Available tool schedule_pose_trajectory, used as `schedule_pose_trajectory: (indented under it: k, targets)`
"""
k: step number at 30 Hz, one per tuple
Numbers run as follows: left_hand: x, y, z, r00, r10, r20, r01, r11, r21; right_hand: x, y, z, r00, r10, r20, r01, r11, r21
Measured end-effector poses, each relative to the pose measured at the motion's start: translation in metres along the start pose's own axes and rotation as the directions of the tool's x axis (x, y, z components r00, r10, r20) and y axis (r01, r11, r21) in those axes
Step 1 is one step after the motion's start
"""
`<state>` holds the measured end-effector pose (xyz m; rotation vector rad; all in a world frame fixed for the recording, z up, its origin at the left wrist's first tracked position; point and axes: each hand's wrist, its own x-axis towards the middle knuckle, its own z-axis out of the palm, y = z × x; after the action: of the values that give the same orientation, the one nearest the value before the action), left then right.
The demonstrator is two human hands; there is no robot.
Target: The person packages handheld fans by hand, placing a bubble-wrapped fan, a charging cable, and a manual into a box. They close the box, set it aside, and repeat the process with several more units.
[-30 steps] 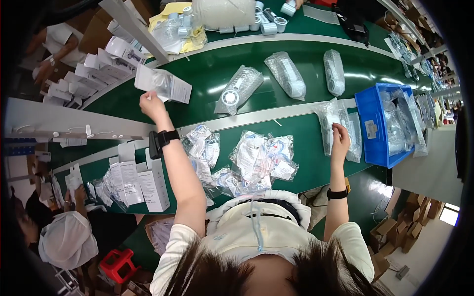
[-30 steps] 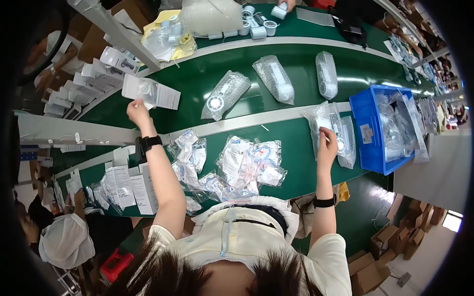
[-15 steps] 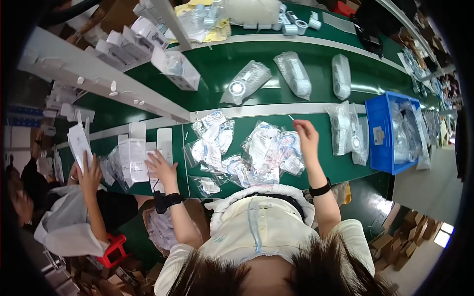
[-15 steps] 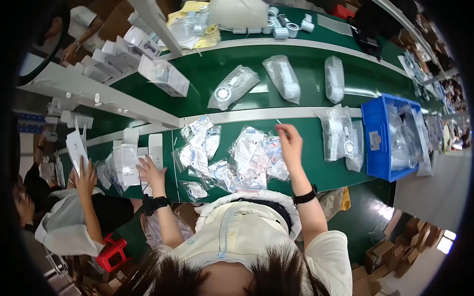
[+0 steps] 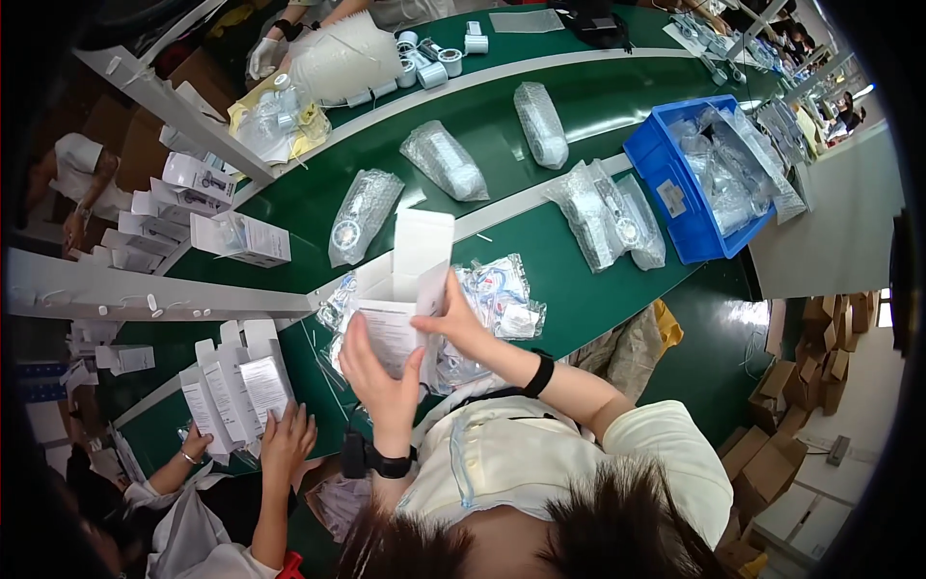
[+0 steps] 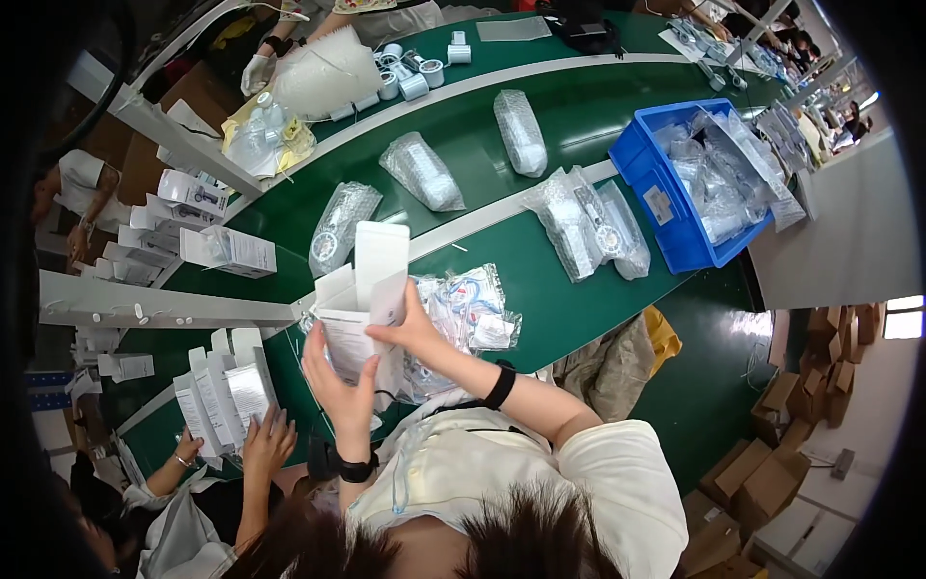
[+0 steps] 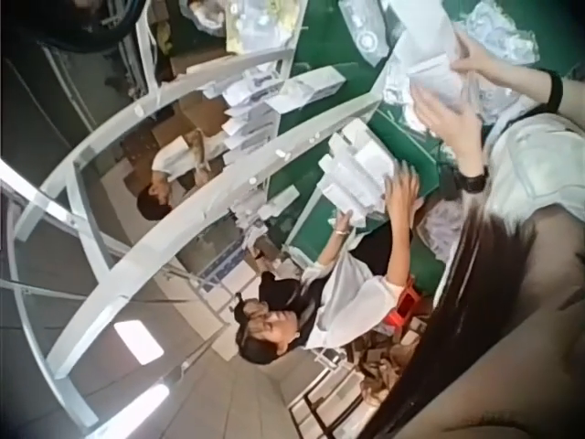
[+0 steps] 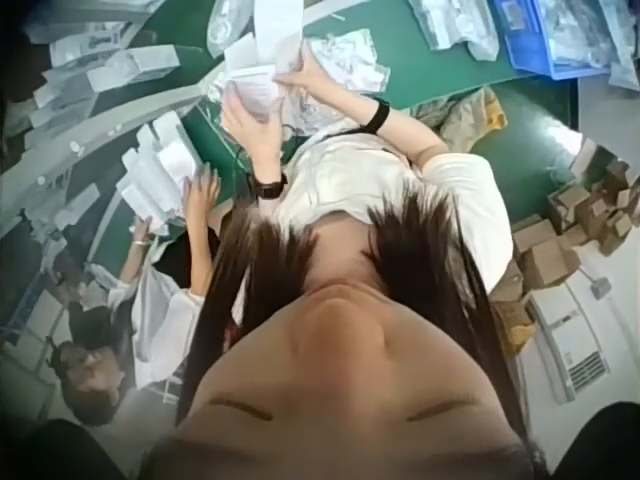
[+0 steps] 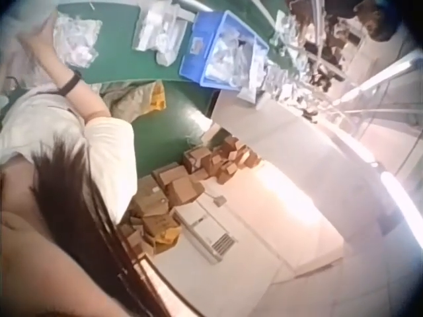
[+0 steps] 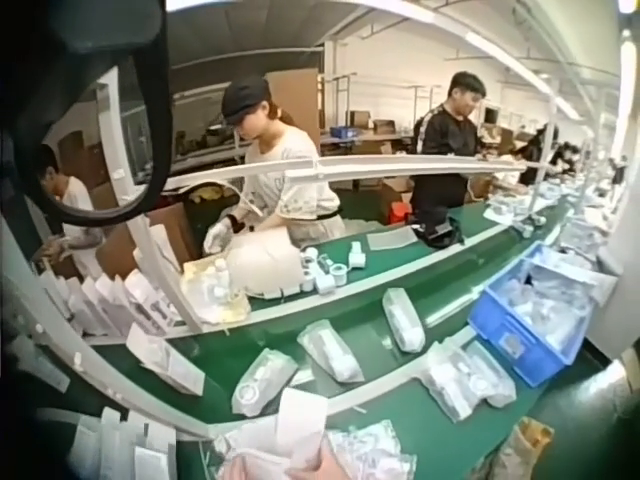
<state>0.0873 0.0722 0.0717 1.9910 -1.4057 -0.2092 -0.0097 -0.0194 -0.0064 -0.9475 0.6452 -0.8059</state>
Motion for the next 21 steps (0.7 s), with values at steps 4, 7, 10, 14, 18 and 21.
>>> schedule_pose_trajectory:
  k: [4,7,10,14,18,21]
  targets:
    - [0.051,0.011,0.018,0.879,0.102,0.465,0.317,0.604,-0.731,-0.006,-0.037,-0.063,0.932,-0.095,0.351,0.100,0.995,0.005]
    - [0.059,0.009,0.048,0.886,0.067,0.460,0.362,0.520,-0.774,0.006,-0.064,-0.119,0.980,0.077,0.185,-0.015,0.949,-0.314]
    - [0.058,-0.002,0.062,0.894,-0.016,0.448,0.410,0.434,-0.802,0.013,-0.098,-0.221,0.971,-0.021,0.239,0.220,-0.320,-0.921]
    - [0.059,-0.011,0.074,0.903,-0.179,0.390,0.428,0.297,-0.854,0.009,-0.108,-0.300,0.802,0.354,0.480,0.594,-0.552,-0.585]
    - [0.054,-0.016,0.083,0.898,-0.241,0.367,0.412,0.172,-0.895,0.027,-0.109,-0.327,0.621,0.593,0.513,0.783,-0.433,-0.446]
    - [0.057,-0.011,0.085,0.893,-0.268,0.363,0.394,0.074,-0.916,0.038,-0.113,-0.332,0.515,0.698,0.498,0.856,-0.389,-0.340]
